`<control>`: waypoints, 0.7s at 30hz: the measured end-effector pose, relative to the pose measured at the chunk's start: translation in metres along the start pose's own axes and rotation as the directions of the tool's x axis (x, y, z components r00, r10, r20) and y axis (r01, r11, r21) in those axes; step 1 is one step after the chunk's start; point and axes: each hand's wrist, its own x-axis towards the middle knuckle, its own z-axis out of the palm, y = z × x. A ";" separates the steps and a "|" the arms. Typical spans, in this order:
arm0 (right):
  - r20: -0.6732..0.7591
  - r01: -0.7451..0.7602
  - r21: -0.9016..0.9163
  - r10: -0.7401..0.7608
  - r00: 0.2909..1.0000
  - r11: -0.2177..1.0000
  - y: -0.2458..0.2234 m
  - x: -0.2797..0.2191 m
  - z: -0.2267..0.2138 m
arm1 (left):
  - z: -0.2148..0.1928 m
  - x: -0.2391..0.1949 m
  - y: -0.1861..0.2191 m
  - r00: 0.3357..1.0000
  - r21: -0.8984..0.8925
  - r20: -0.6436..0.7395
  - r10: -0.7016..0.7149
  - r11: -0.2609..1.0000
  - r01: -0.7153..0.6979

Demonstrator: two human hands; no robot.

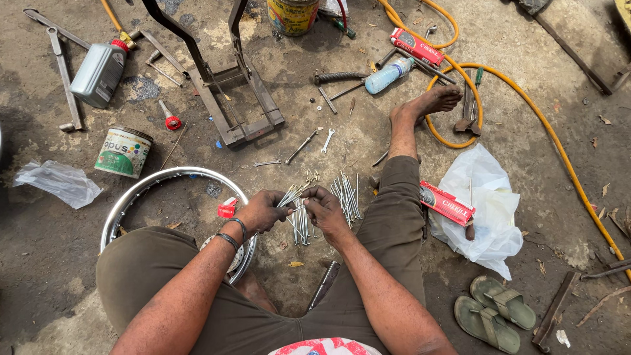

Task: The person sits on the ground and handles a bicycle rim and a pile of metal spokes. They repeatedly pick up spokes, align them, and place them into the rim holes, occasionally adjusting the bundle of spokes in their hands.

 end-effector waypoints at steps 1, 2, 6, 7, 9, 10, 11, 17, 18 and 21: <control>0.019 0.046 0.024 -0.046 0.999 0.999 0.000 0.001 0.000 | -0.001 0.001 0.000 1.000 0.004 0.005 0.010 1.000 -0.010; 0.040 0.091 0.049 -0.093 0.995 0.995 0.001 0.002 0.000 | -0.002 0.001 -0.001 1.000 0.011 -0.002 0.017 1.000 -0.017; 0.013 -0.017 0.040 0.017 1.000 0.999 0.003 0.003 0.000 | -0.001 0.002 -0.004 1.000 0.009 -0.010 0.017 1.000 -0.017; 0.011 0.013 0.041 -0.014 1.000 0.999 0.003 0.003 0.000 | 0.000 0.002 -0.004 1.000 0.001 -0.008 0.012 1.000 -0.012; 0.008 0.023 0.042 -0.023 1.000 0.999 0.001 0.006 0.000 | -0.002 0.002 -0.002 0.999 0.007 -0.017 0.027 1.000 -0.027; 0.002 -0.002 0.044 0.002 1.000 0.999 0.001 0.005 0.000 | 0.000 0.002 -0.002 0.999 0.011 -0.018 0.034 0.999 -0.034; -0.005 -0.026 0.045 0.026 1.000 0.999 0.002 0.004 0.000 | 0.000 0.001 -0.003 0.999 0.011 -0.016 0.028 1.000 -0.028; 0.036 0.108 0.035 -0.109 0.993 0.994 0.000 0.005 0.000 | -0.002 -0.002 0.000 0.999 -0.007 0.003 0.047 0.999 -0.046; 0.018 0.059 0.033 -0.060 0.998 0.998 0.001 0.003 -0.001 | -0.001 -0.002 0.000 0.999 0.008 -0.004 0.036 0.999 -0.036; -0.016 -0.005 0.035 0.006 1.000 0.999 0.002 0.003 -0.002 | 0.000 -0.001 -0.001 0.999 0.026 -0.002 0.041 0.999 -0.041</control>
